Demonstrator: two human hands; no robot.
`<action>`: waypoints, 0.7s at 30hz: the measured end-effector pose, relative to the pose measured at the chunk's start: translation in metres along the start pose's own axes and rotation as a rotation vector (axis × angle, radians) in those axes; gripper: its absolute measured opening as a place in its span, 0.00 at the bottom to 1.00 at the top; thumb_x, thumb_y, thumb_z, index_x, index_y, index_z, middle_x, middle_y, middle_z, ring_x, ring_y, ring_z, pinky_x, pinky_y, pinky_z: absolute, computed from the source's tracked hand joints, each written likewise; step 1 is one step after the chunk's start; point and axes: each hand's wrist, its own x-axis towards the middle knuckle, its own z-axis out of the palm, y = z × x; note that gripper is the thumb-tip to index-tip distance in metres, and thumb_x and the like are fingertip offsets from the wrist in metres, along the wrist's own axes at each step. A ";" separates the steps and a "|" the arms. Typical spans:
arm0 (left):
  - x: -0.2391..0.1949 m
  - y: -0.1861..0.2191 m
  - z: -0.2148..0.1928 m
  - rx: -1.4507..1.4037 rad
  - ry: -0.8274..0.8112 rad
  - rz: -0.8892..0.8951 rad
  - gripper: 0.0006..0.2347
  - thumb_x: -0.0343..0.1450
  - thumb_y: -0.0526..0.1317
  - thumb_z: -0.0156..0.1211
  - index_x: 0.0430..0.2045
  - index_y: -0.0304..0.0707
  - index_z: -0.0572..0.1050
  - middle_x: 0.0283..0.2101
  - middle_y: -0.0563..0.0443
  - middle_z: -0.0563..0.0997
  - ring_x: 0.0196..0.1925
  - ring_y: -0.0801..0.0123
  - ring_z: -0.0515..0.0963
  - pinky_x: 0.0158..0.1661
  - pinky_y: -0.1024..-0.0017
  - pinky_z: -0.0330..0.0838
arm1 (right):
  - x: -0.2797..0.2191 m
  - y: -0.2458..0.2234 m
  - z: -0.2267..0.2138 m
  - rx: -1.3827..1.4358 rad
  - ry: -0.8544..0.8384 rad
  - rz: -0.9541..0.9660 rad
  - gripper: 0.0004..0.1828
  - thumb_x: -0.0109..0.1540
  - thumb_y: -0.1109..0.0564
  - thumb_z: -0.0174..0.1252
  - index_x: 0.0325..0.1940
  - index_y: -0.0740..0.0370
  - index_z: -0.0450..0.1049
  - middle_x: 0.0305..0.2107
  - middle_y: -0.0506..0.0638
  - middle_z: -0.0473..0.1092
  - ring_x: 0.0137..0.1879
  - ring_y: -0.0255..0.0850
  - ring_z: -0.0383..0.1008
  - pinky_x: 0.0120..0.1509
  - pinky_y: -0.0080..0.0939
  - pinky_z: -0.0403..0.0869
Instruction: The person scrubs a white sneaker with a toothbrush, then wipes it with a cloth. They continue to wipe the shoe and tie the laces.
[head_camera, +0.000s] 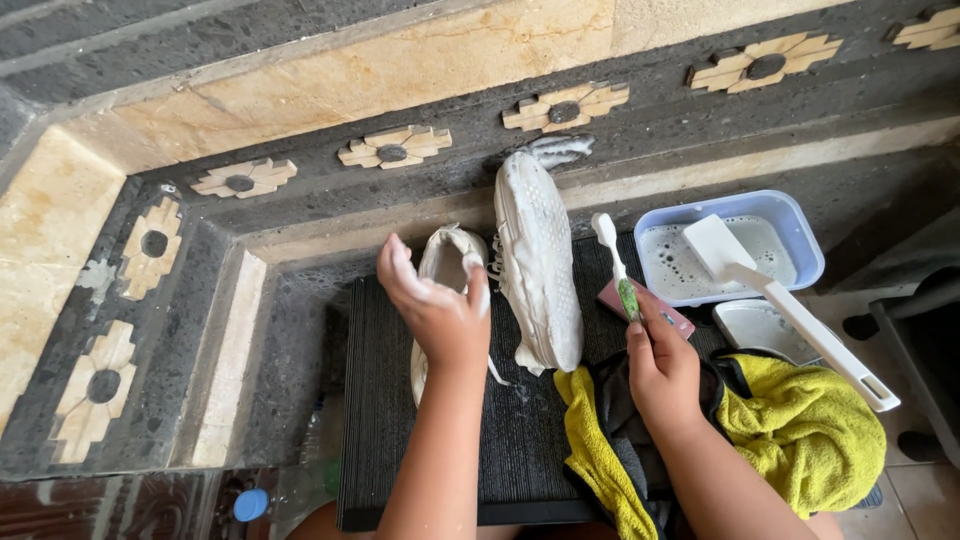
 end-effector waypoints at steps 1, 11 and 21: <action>-0.005 0.004 -0.001 0.003 -0.002 0.000 0.37 0.67 0.38 0.67 0.67 0.26 0.50 0.64 0.28 0.59 0.60 0.42 0.68 0.58 0.50 0.69 | -0.001 0.002 -0.001 0.002 -0.001 0.003 0.22 0.68 0.64 0.51 0.67 0.62 0.72 0.43 0.64 0.77 0.47 0.46 0.75 0.45 0.51 0.75; -0.075 0.060 -0.001 -0.542 -0.084 -0.226 0.33 0.64 0.38 0.57 0.64 0.32 0.51 0.58 0.32 0.63 0.57 0.48 0.69 0.50 0.57 0.77 | -0.003 -0.004 0.001 -0.014 -0.013 -0.017 0.22 0.69 0.64 0.50 0.67 0.62 0.72 0.52 0.66 0.75 0.63 0.53 0.72 0.63 0.57 0.72; -0.094 0.060 -0.006 -0.441 -0.239 -0.327 0.46 0.64 0.67 0.59 0.67 0.33 0.47 0.64 0.20 0.59 0.65 0.27 0.62 0.56 0.29 0.63 | 0.001 -0.016 -0.003 -0.038 -0.066 -0.047 0.23 0.71 0.64 0.46 0.71 0.64 0.68 0.56 0.71 0.71 0.64 0.58 0.70 0.59 0.59 0.73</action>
